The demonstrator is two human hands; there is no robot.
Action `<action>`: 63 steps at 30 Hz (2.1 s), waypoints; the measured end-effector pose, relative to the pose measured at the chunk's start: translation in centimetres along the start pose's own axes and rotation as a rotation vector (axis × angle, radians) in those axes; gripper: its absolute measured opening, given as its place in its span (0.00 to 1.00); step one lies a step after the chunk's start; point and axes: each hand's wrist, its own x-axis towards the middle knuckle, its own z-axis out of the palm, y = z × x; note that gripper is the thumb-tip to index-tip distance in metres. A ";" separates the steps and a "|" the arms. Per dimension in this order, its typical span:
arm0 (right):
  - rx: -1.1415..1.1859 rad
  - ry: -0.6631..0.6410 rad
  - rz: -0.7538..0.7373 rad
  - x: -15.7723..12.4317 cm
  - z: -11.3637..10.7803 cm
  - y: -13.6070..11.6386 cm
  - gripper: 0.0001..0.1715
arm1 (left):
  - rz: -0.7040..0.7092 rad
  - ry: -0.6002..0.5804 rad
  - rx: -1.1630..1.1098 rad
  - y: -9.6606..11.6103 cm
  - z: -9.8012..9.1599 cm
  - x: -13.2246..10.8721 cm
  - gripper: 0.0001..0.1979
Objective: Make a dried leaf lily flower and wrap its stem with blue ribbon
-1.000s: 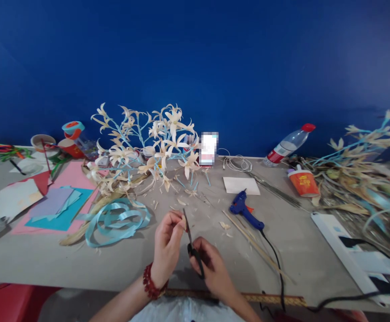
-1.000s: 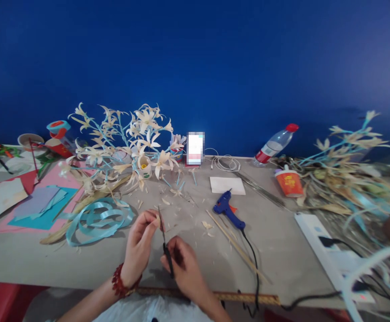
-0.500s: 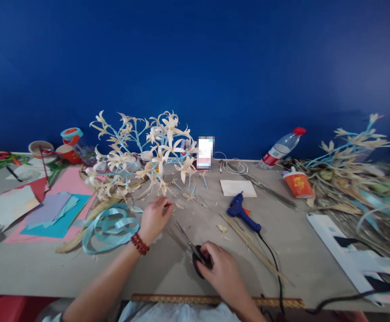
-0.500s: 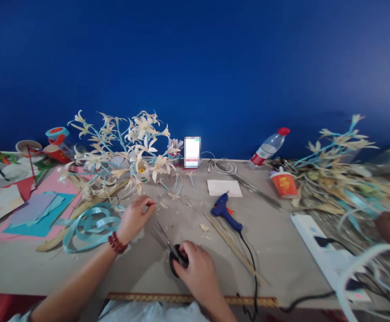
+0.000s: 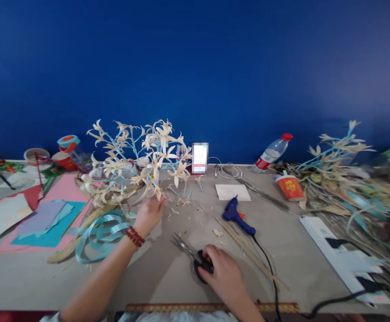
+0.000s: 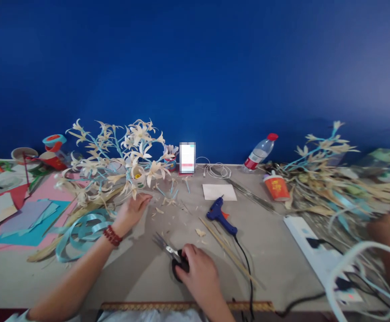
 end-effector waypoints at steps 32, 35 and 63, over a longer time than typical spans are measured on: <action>0.005 -0.164 -0.111 1.0 -1.8 1.4 0.11 | -0.134 0.085 0.285 -5.2 -6.3 -8.0 0.09; 0.034 -0.159 -0.123 0.9 -2.1 1.4 0.10 | -0.116 -0.034 0.450 -5.4 -5.1 -7.4 0.10; 1.139 -0.231 -0.047 1.9 -1.7 -4.8 0.22 | 0.534 0.099 -0.406 6.9 -3.3 -11.8 0.14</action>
